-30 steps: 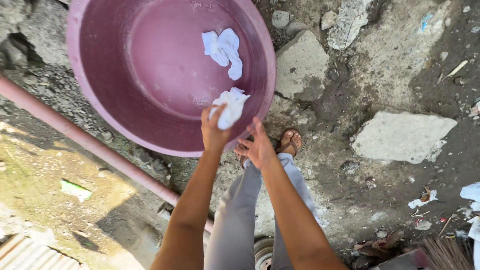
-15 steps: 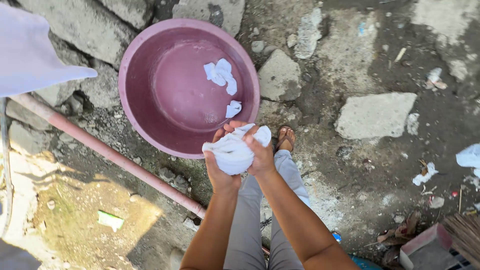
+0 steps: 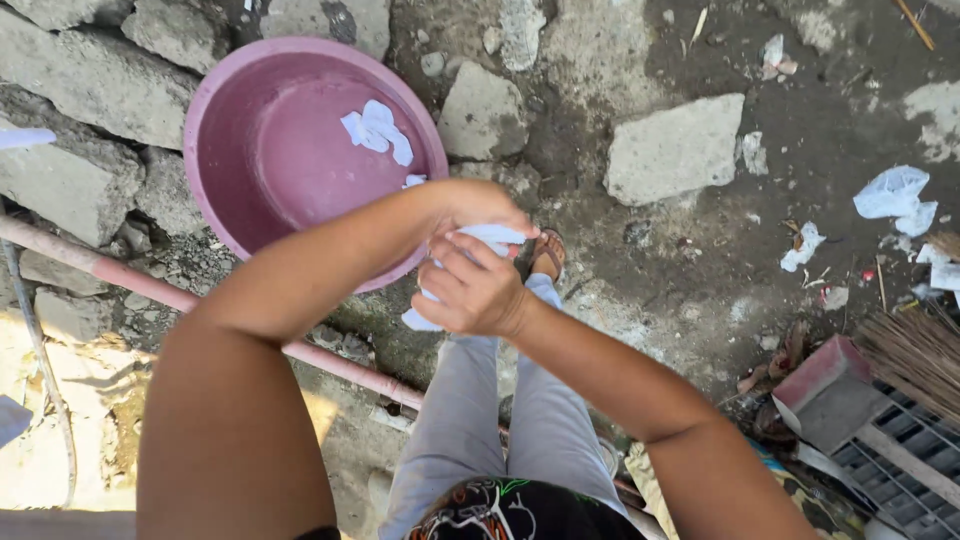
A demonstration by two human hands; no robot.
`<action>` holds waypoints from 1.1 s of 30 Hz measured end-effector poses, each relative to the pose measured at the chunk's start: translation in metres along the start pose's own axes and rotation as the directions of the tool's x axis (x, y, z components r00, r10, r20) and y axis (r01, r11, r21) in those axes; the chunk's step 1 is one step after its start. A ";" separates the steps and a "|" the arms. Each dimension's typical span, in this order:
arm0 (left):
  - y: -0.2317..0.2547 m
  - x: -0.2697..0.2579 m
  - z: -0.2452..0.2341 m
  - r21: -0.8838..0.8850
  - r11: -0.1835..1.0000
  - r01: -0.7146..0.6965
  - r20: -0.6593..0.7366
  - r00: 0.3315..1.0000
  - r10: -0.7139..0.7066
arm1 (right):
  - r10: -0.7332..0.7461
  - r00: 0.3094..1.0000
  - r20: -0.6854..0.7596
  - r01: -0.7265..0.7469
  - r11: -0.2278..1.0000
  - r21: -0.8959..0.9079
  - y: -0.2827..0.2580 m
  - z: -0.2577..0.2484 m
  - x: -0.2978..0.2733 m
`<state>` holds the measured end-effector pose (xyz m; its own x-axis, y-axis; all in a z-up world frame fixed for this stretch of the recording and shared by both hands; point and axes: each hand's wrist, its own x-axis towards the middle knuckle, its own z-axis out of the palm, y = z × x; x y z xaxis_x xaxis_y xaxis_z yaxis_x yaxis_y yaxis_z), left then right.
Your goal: The person wrings out wet laundry by hand, places clothes onto hangers, and hangs the garments on an outdoor clothesline.
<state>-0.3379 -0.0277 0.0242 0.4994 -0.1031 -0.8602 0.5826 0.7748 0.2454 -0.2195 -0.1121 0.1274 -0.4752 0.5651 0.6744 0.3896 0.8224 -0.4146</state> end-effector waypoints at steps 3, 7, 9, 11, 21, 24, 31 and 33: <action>0.048 0.042 0.025 0.426 0.898 0.113 -0.163 0.985 -0.047 | -0.049 0.995 0.085 0.060 0.989 -0.138 0.018 0.002 -0.030; 0.089 0.072 0.060 0.921 0.358 0.152 -0.255 0.931 0.261 | -0.059 0.963 0.263 0.165 0.901 -0.402 0.056 0.049 -0.099; 0.106 0.079 0.076 0.932 0.303 0.198 -0.291 0.907 0.305 | 0.072 0.973 0.221 -0.023 0.976 -0.218 0.081 0.083 -0.125; 0.121 0.084 0.088 0.862 0.408 0.299 -0.448 0.827 0.340 | 0.200 0.961 0.192 -0.201 0.979 -0.011 0.105 0.097 -0.147; 0.147 0.121 0.099 0.848 0.434 0.304 -0.504 0.718 0.481 | 0.187 0.930 0.317 -0.012 0.877 -0.480 0.171 0.106 -0.183; 0.146 0.127 0.099 0.835 0.454 0.312 -0.527 0.693 0.492 | 0.148 0.941 0.305 0.025 0.867 -0.497 0.174 0.109 -0.185; 0.131 0.133 0.099 0.811 0.491 0.319 -0.565 0.644 0.515 | 0.200 0.916 0.348 -0.034 0.903 -0.428 0.157 0.098 -0.177; 0.126 0.133 0.100 0.799 0.509 0.320 -0.578 0.644 0.501 | 0.189 0.912 0.364 -0.014 0.901 -0.433 0.153 0.097 -0.174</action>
<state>-0.1341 -0.0059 -0.0147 0.2430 0.6821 -0.6897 0.9689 -0.1364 0.2065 -0.1540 -0.0776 -0.1127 -0.6471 0.6946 0.3141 0.6992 0.7050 -0.1186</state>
